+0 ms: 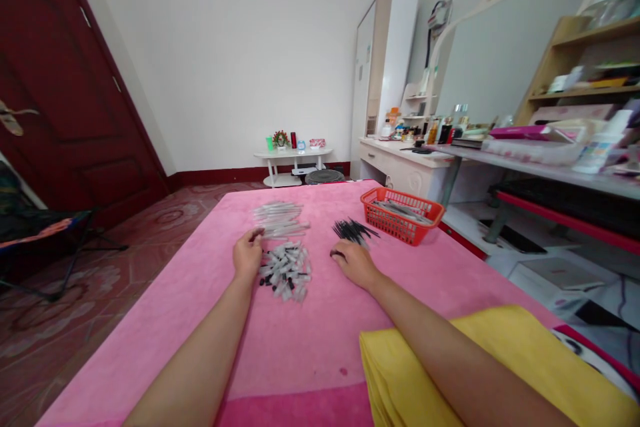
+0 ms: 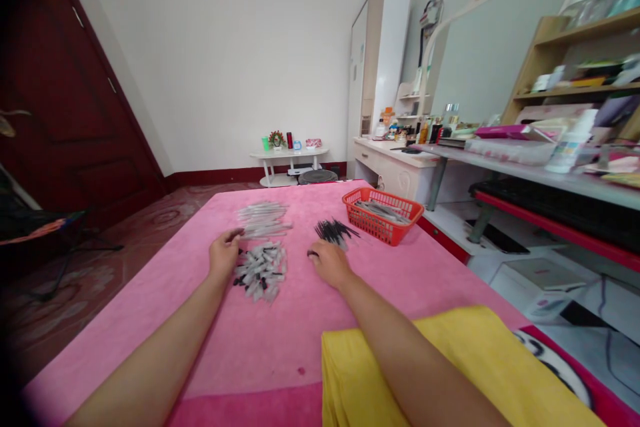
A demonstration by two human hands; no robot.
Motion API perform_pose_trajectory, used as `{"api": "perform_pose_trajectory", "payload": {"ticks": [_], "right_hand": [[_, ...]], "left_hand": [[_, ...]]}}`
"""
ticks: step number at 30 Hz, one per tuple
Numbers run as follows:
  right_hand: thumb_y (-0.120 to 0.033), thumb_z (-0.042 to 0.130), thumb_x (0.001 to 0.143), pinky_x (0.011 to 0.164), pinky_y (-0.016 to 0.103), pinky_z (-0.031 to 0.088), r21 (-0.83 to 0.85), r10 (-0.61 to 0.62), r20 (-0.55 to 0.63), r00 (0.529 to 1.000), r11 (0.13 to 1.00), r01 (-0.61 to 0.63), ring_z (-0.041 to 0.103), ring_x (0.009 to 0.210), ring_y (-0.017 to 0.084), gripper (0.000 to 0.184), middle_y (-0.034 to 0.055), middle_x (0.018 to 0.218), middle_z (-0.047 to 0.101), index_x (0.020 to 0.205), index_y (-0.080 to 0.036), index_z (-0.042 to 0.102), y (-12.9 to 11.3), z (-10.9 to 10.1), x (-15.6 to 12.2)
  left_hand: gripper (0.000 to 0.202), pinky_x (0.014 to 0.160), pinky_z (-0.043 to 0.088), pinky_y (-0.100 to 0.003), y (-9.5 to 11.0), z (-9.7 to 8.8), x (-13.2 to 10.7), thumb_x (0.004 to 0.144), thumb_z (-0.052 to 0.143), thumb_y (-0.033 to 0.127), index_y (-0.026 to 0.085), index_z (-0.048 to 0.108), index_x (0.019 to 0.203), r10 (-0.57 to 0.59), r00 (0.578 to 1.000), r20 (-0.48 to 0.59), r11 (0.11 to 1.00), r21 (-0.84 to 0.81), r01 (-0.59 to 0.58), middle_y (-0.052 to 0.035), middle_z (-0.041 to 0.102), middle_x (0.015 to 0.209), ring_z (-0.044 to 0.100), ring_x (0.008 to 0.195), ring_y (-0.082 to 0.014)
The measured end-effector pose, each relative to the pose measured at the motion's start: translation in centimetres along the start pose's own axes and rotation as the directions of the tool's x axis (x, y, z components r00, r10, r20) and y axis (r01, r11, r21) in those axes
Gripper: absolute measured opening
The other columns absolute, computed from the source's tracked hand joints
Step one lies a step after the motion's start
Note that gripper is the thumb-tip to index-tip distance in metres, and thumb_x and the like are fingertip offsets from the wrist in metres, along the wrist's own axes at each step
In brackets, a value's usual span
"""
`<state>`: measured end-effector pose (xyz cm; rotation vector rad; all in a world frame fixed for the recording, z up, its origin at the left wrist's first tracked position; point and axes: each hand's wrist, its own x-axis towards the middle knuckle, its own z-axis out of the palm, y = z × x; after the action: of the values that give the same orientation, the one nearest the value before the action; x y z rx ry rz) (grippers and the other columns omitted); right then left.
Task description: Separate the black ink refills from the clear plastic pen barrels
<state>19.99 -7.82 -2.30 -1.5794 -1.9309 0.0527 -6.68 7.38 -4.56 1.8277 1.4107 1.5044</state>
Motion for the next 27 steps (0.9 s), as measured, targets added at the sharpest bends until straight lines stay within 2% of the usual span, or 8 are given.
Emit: {"api": "perform_pose_trajectory", "payload": {"ticks": [5, 8, 11, 16, 19, 22, 25, 27], "right_hand": [[-0.015, 0.051, 0.083, 0.077, 0.024, 0.042, -0.019, 0.022, 0.012, 1.000, 1.000, -0.022, 0.059, 0.085, 0.015, 0.017, 0.0048, 0.089, 0.065, 0.087, -0.018, 0.067, 0.0, 0.1, 0.1], [-0.015, 0.051, 0.082, 0.075, 0.024, 0.041, -0.015, 0.018, 0.008, 1.000, 1.000, -0.017, 0.059, 0.084, 0.014, 0.017, 0.0045, 0.089, 0.064, 0.086, -0.018, 0.067, 0.0, 0.2, 0.2], [-0.015, 0.051, 0.082, 0.076, 0.024, 0.042, -0.012, 0.021, 0.013, 1.000, 1.000, -0.021, 0.059, 0.084, 0.014, 0.016, 0.0043, 0.088, 0.064, 0.086, -0.018, 0.067, 0.0, 0.2, 0.2], [-0.015, 0.051, 0.082, 0.077, 0.024, 0.042, -0.033, 0.031, 0.028, 0.999, 0.999, -0.030, 0.059, 0.086, 0.015, 0.016, 0.0044, 0.089, 0.064, 0.086, -0.018, 0.066, -0.4, 0.0, 0.3], [-0.016, 0.050, 0.084, 0.077, 0.023, 0.041, -0.059, 0.041, 0.024, 0.999, 0.997, -0.040, 0.059, 0.086, 0.015, 0.016, 0.0042, 0.091, 0.064, 0.089, -0.018, 0.065, -0.9, -0.2, 0.1], [-0.018, 0.047, 0.086, 0.077, 0.023, 0.041, -0.145, 0.108, -0.045, 0.993, 0.983, -0.114, 0.058, 0.088, 0.014, 0.018, 0.0041, 0.096, 0.062, 0.094, -0.019, 0.063, -1.3, -0.5, -0.1], [-0.023, 0.045, 0.088, 0.073, 0.024, 0.040, -0.292, 0.203, -0.114, 0.972, 0.929, -0.228, 0.058, 0.088, 0.015, 0.019, 0.0037, 0.099, 0.062, 0.096, -0.022, 0.063, -1.2, -0.7, 0.3], [-0.025, 0.046, 0.087, 0.071, 0.025, 0.039, -0.397, 0.227, -0.125, 0.966, 0.881, -0.258, 0.057, 0.091, 0.017, 0.019, 0.0044, 0.100, 0.062, 0.096, -0.022, 0.063, -1.1, -0.9, 1.1]], "left_hand": [[0.029, 0.094, 0.043, -0.035, 0.7, 1.3, 1.5, 0.081, 0.050, 0.028, 0.019, 0.069, 0.101, 0.174, 0.970, 0.170, 0.978, 0.089, -0.191, -0.0061, 0.070, 0.104, 0.061, 0.101, -0.0202], [0.026, 0.088, 0.046, -0.033, 0.9, 2.1, 2.2, 0.079, 0.055, 0.030, 0.020, 0.071, 0.096, 0.192, 0.932, 0.308, 0.964, 0.120, -0.238, -0.0058, 0.071, 0.100, 0.063, 0.096, -0.0204], [0.024, 0.080, 0.047, -0.031, 1.2, 2.4, 2.3, 0.075, 0.062, 0.032, 0.021, 0.072, 0.094, 0.191, 0.899, 0.394, 0.939, 0.193, -0.284, -0.0052, 0.072, 0.095, 0.064, 0.089, -0.0206], [0.022, 0.082, 0.043, -0.031, 2.4, 1.9, 1.7, 0.076, 0.062, 0.033, 0.026, 0.073, 0.094, 0.268, 0.819, 0.508, 0.815, 0.335, -0.474, -0.0044, 0.071, 0.090, 0.060, 0.089, -0.0219], [0.023, 0.082, 0.041, -0.030, 2.9, 1.8, 1.4, 0.078, 0.060, 0.032, 0.027, 0.073, 0.097, 0.242, 0.802, 0.546, 0.796, 0.361, -0.486, -0.0050, 0.070, 0.091, 0.058, 0.090, -0.0214], [0.025, 0.082, 0.041, -0.028, 2.9, 1.9, 1.1, 0.080, 0.058, 0.028, 0.027, 0.072, 0.100, 0.202, 0.804, 0.560, 0.809, 0.367, -0.459, -0.0052, 0.069, 0.091, 0.058, 0.090, -0.0201], [0.025, 0.084, 0.041, -0.029, 2.9, 2.0, 0.8, 0.081, 0.056, 0.024, 0.026, 0.072, 0.100, 0.205, 0.802, 0.561, 0.808, 0.365, -0.462, -0.0056, 0.067, 0.091, 0.056, 0.093, -0.0204], [0.025, 0.085, 0.040, -0.029, 2.9, 2.0, 0.7, 0.081, 0.055, 0.022, 0.025, 0.072, 0.099, 0.199, 0.804, 0.561, 0.815, 0.361, -0.454, -0.0058, 0.066, 0.091, 0.055, 0.095, -0.0206]]}}
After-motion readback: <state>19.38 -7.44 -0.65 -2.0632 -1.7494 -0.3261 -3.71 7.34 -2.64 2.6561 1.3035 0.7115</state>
